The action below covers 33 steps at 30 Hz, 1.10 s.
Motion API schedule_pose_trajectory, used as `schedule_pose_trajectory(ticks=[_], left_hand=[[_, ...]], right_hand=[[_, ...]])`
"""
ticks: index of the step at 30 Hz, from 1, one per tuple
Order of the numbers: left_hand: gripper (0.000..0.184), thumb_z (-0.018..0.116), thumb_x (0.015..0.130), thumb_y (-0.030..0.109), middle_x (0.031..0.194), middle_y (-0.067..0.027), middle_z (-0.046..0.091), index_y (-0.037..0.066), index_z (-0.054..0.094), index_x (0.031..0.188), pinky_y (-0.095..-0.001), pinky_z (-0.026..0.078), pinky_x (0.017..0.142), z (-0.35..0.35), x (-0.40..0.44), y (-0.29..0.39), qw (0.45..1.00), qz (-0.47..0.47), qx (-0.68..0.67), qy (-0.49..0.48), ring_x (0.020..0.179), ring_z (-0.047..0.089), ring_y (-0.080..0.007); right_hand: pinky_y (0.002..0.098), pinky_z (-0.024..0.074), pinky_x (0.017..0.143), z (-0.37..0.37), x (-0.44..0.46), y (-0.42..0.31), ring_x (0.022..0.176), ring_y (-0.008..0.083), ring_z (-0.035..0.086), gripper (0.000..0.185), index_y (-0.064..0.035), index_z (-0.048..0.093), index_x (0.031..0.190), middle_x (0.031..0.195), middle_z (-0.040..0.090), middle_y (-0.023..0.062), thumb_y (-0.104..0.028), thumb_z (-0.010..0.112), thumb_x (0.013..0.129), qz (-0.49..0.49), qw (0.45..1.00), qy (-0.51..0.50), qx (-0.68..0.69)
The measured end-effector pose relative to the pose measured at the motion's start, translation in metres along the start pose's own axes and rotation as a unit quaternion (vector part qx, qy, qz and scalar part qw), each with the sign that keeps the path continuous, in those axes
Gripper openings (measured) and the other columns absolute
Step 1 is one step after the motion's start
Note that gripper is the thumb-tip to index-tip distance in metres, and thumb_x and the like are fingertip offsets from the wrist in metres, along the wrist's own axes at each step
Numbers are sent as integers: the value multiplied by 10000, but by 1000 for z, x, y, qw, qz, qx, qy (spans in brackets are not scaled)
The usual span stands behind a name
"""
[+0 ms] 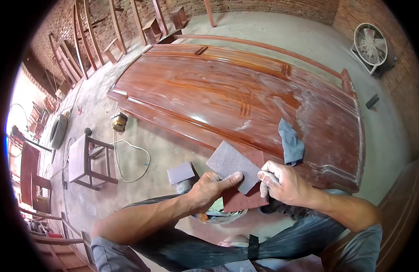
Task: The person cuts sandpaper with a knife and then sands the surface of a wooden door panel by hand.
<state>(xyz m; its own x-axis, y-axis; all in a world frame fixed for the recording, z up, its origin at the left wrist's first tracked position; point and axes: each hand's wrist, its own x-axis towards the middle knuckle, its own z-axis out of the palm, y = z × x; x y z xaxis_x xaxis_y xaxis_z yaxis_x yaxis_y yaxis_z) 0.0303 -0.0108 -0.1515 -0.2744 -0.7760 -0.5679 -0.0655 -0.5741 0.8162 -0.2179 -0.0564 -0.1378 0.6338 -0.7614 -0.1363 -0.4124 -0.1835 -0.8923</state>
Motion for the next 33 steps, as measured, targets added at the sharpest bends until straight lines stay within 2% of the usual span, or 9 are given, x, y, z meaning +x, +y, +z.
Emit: schedule_pose_trajectory(ticks=[2, 5, 7, 13, 16, 22, 25, 27, 33], left_hand=[[634, 667, 971, 595, 1012, -131, 733, -14, 762, 1117, -361, 547, 814, -9, 20, -39, 998, 34, 35, -29, 926, 664, -200], [709, 639, 947, 668, 920, -126, 725, -19, 777, 1055, -364, 573, 564, -16, 30, -64, 996, 51, 61, -40, 743, 666, -196], [686, 636, 959, 641, 808, -104, 691, -30, 781, 988, -345, 490, 293, -9, 0, -13, 994, -44, 87, -40, 548, 619, -170], [628, 666, 975, 578, 588, -37, 557, -39, 764, 915, -306, 478, 310, -14, 12, -37, 993, 39, 112, -9, 423, 532, -130], [530, 702, 980, 504, 555, -24, 553, -15, 771, 900, -293, 459, 306, -15, 6, -22, 993, 41, 109, -26, 391, 502, -113], [378, 722, 1005, 366, 582, 15, 580, 11, 774, 886, -275, 429, 396, -28, -8, -7, 988, 105, 106, -49, 472, 504, -65], [362, 731, 1001, 343, 657, 16, 620, -3, 766, 897, -279, 427, 434, -24, -16, 11, 986, 8, 160, -44, 542, 533, -65], [374, 736, 996, 353, 656, 13, 617, -1, 760, 878, -281, 423, 419, -14, 3, -14, 983, 151, 98, -35, 534, 534, -73], [487, 743, 977, 412, 528, -13, 545, 5, 709, 713, -311, 438, 348, -31, 9, -41, 985, 94, 135, -44, 423, 524, -112]], right_hand=[[369, 517, 625, -1, -1, -4, 608, 195, 649, 220, 10, 580, 1050, 731, 730, 117, -204, 545, 1084, 9, 999, -17, 26], [322, 501, 686, -9, -3, -32, 664, 134, 618, 222, -4, 563, 1029, 758, 707, 72, -206, 516, 1109, 152, 983, -81, 67], [314, 504, 689, -6, -5, -20, 683, 126, 622, 213, -7, 572, 1035, 765, 709, 69, -200, 519, 1107, 85, 992, -75, 54], [306, 513, 680, 0, -12, -12, 689, 125, 635, 188, 20, 614, 1052, 715, 681, 67, -148, 537, 1087, 64, 996, -49, 35], [355, 531, 669, 1, -14, -9, 658, 187, 674, 188, 22, 621, 1044, 686, 682, 98, -155, 559, 1066, 45, 998, -33, 38], [351, 511, 599, 1, -26, -5, 592, 199, 644, 110, 8, 622, 1036, 653, 648, 98, -91, 575, 1043, 11, 1000, -14, 22], [378, 523, 613, 0, -24, -3, 605, 249, 662, 143, 27, 616, 1123, 672, 652, 125, -50, 536, 1034, 2, 1000, -25, -3], [353, 519, 628, 5, -19, -2, 616, 210, 646, 176, 30, 625, 1129, 687, 666, 120, -118, 561, 1059, -3, 1000, -20, -1], [363, 528, 644, 1, -19, -3, 625, 231, 651, 192, 27, 647, 1163, 715, 683, 137, -91, 548, 1050, 5, 1000, -25, -15]])
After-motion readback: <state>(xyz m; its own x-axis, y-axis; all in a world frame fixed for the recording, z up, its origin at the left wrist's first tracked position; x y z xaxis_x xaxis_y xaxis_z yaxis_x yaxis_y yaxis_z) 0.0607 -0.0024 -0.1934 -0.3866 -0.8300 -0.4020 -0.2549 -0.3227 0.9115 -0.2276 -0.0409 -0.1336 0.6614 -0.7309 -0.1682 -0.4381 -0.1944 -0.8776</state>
